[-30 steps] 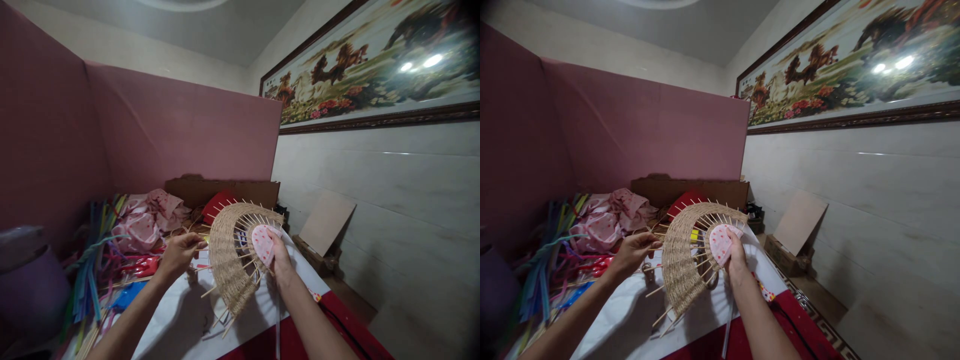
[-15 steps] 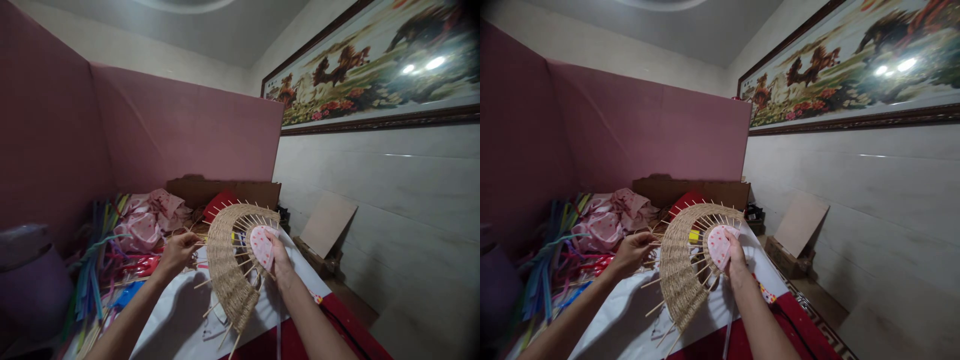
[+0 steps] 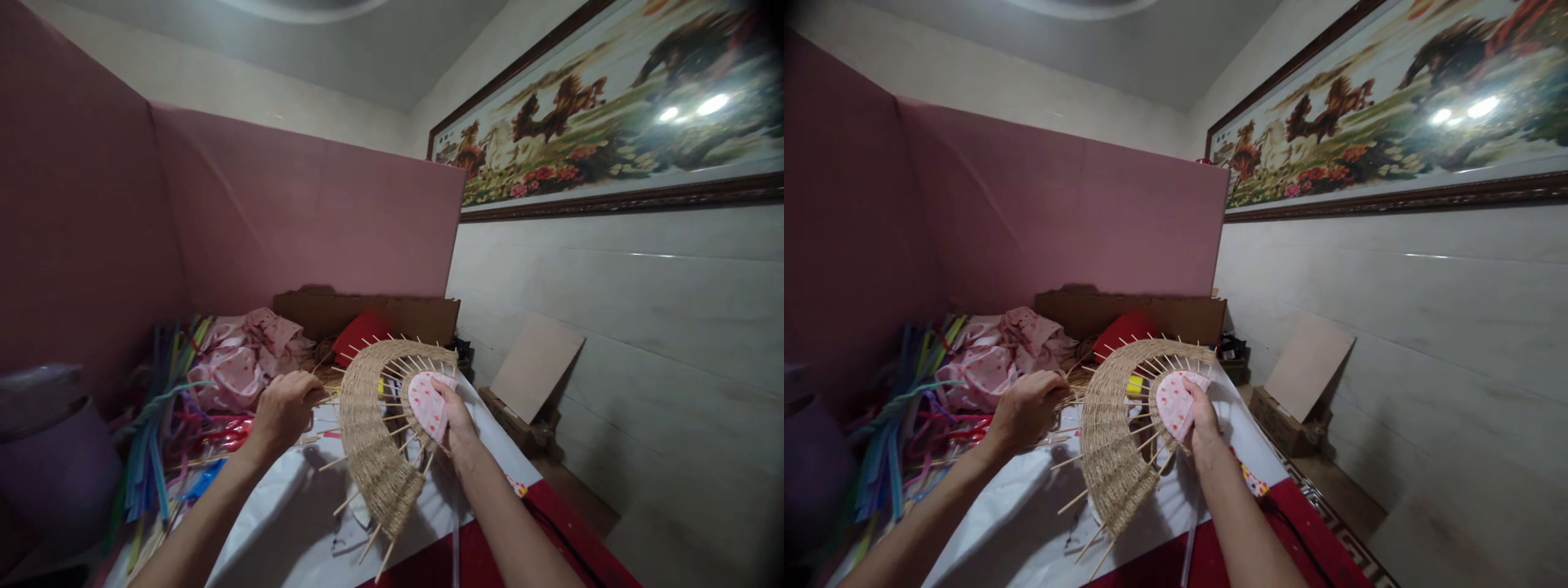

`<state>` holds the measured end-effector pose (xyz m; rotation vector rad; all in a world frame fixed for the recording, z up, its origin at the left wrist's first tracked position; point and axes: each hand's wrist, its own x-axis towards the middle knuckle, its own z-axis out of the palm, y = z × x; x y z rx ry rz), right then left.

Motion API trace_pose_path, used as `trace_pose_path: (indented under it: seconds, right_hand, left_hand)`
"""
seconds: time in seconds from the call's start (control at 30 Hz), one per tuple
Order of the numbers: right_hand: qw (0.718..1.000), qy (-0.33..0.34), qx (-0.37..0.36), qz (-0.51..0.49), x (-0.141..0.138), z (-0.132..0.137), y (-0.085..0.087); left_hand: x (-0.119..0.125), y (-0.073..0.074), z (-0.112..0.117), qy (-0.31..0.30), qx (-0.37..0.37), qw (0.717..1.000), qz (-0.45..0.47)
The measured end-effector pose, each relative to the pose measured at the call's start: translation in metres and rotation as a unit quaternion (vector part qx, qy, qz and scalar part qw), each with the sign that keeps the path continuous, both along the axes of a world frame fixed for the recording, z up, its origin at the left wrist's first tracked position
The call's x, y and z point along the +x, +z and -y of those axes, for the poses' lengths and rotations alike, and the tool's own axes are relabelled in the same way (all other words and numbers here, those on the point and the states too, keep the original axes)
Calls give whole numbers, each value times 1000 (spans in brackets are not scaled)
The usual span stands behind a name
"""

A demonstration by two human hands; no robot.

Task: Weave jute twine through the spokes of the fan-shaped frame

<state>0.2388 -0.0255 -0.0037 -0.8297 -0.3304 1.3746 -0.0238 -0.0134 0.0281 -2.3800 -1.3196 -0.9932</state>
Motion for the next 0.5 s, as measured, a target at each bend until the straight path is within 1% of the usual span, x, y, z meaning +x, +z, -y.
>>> trace_pose_path:
  seconds: [0.1, 0.2, 0.5]
  right_hand:
    - [1000, 3, 7, 2, 1, -2, -3]
    - [1000, 4, 13, 2, 2, -3, -4]
    - [1000, 19, 13, -5, 0, -1, -2]
  left_hand:
    - [-1, 2, 0, -20, 30, 999, -25]
    - [0, 4, 1, -20, 47, 998, -29]
    - [0, 7, 2, -9, 55, 998, -28]
